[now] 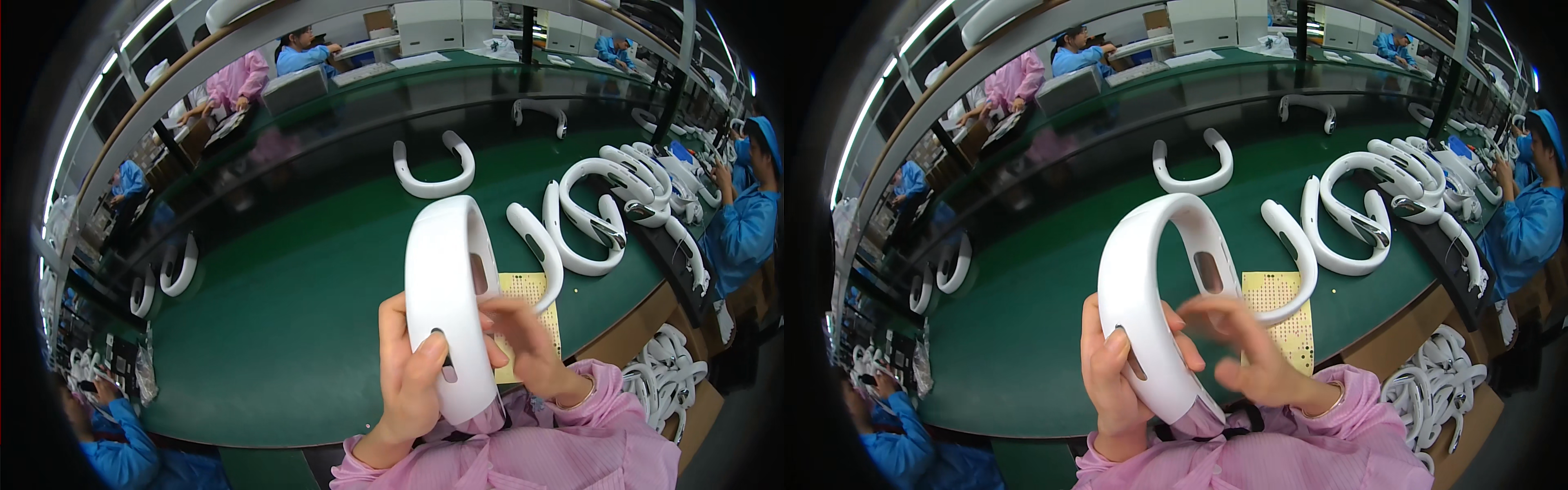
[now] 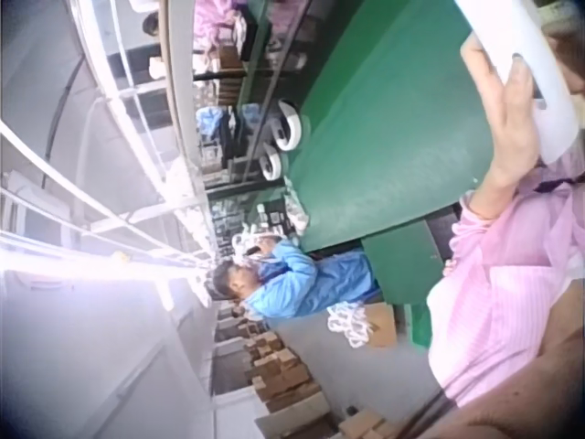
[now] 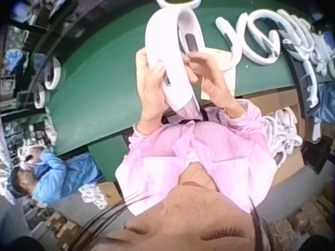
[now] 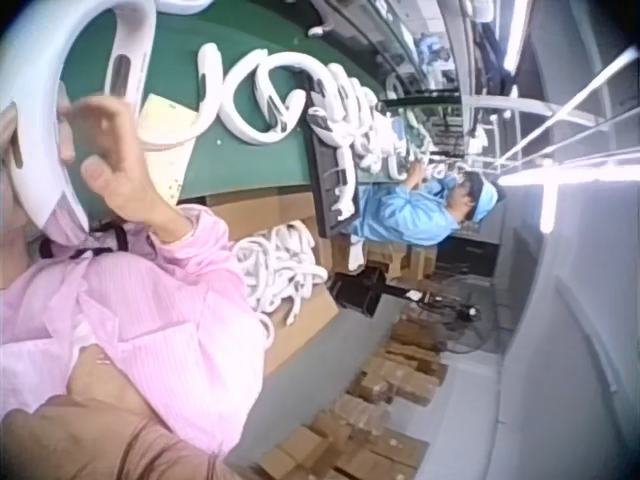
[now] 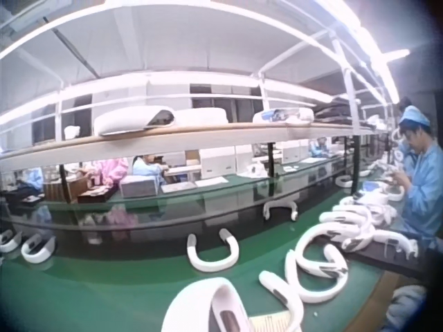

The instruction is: Inspecting and assembling white plastic neck fans at an industrial assembly line workstation.

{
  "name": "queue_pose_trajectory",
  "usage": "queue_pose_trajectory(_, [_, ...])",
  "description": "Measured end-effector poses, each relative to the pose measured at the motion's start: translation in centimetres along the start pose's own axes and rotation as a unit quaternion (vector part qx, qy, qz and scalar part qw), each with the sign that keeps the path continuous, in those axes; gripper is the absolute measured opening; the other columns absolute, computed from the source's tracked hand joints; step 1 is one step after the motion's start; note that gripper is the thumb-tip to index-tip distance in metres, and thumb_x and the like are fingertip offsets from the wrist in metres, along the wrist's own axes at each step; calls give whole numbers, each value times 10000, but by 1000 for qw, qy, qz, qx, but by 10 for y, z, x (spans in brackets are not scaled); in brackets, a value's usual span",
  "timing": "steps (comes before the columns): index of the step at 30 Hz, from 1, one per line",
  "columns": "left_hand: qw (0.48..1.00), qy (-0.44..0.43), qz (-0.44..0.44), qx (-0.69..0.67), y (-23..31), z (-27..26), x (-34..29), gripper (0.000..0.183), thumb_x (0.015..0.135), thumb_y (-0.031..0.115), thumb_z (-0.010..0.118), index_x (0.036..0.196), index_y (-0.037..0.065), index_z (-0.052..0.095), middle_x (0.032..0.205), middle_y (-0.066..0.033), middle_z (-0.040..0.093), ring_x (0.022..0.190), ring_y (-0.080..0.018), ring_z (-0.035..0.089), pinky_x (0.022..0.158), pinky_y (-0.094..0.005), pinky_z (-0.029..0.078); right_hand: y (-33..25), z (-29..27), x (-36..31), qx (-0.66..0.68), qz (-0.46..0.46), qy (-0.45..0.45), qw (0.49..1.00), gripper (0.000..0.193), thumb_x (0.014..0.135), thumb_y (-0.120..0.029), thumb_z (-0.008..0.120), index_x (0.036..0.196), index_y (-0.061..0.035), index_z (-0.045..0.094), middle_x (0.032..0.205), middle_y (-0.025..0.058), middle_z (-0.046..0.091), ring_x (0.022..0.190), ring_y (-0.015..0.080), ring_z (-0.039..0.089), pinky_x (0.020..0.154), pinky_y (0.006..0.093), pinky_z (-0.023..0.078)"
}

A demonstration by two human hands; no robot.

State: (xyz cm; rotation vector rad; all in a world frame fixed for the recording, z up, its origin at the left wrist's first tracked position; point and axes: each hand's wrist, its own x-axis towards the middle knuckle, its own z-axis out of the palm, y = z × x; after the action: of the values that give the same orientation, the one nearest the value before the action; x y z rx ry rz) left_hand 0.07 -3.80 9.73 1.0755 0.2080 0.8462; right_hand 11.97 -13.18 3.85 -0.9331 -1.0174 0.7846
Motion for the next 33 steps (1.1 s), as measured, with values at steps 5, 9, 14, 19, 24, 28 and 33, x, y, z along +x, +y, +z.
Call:
queue_pose_trajectory(5, [999, -15, -3, 45, 3, -17, 4, 525, 843, 354, 523, 1118, -72, 387, 1015, -266, 559, 912, -296, 604, 802, -386, 520, -12, 26, 8, -14, 191, -204, 960, 590, 775, -127, 634, 1287, -16, 365, 1122, 168, 521, 1038, 246, 541, 872, 360, 419])
queue_pose_trajectory(9, [996, -37, -58, -49, 13, -57, 26, 513, 844, 276, 601, 1176, -68, 417, 918, -162, 579, 786, -181, 610, 649, -298, 527, -8, 28, 14, -243, 186, -200, 931, 493, 729, -49, 591, 1189, -15, 416, 821, 187, 621, 742, 347, 638, 642, 406, 493])
queue_pose_trajectory(14, [991, 42, -49, 120, 8, -64, 33, 401, 832, 216, 606, 1101, -70, 520, 637, -21, 507, 491, -59, 466, 455, -191, 381, 17, 30, 2, -422, 76, -190, 883, 386, 674, 18, 578, 1031, 12, 434, 828, 217, 577, 716, 380, 610, 589, 443, 493])
queue_pose_trajectory(19, [983, 96, -24, 157, -13, -63, 37, 430, 841, 249, 570, 1096, -90, 498, 583, 9, 393, 442, -39, 373, 397, -175, 312, 28, 27, 1, -506, 67, -168, 843, 384, 662, 34, 582, 1013, 24, 427, 778, 222, 556, 683, 389, 605, 585, 450, 506])
queue_pose_trajectory(24, [985, 75, -20, 152, -16, -63, 44, 442, 842, 250, 566, 1118, -87, 490, 588, 10, 378, 439, -42, 365, 380, -185, 299, 23, 20, 4, -472, 83, -186, 858, 380, 687, -1, 611, 1016, 29, 423, 794, 231, 552, 712, 393, 606, 594, 454, 509])
queue_pose_trajectory(28, [995, 30, -70, 66, -15, -82, 52, 456, 844, 250, 555, 1141, -86, 478, 587, 7, 367, 424, -56, 342, 363, -200, 300, -13, 11, 12, -392, -106, -172, 897, 420, 744, -76, 643, 1117, 27, 481, 939, 180, 572, 906, 343, 580, 778, 427, 490])
queue_pose_trajectory(33, [989, -13, -137, -61, -5, -114, 47, 466, 852, 224, 527, 1151, -125, 448, 586, -19, 369, 405, -71, 321, 342, -210, 295, -59, -67, 36, -583, -310, 83, 746, 509, 681, 16, 620, 1181, -35, 539, 1215, 133, 500, 1089, 322, 497, 913, 397, 434])
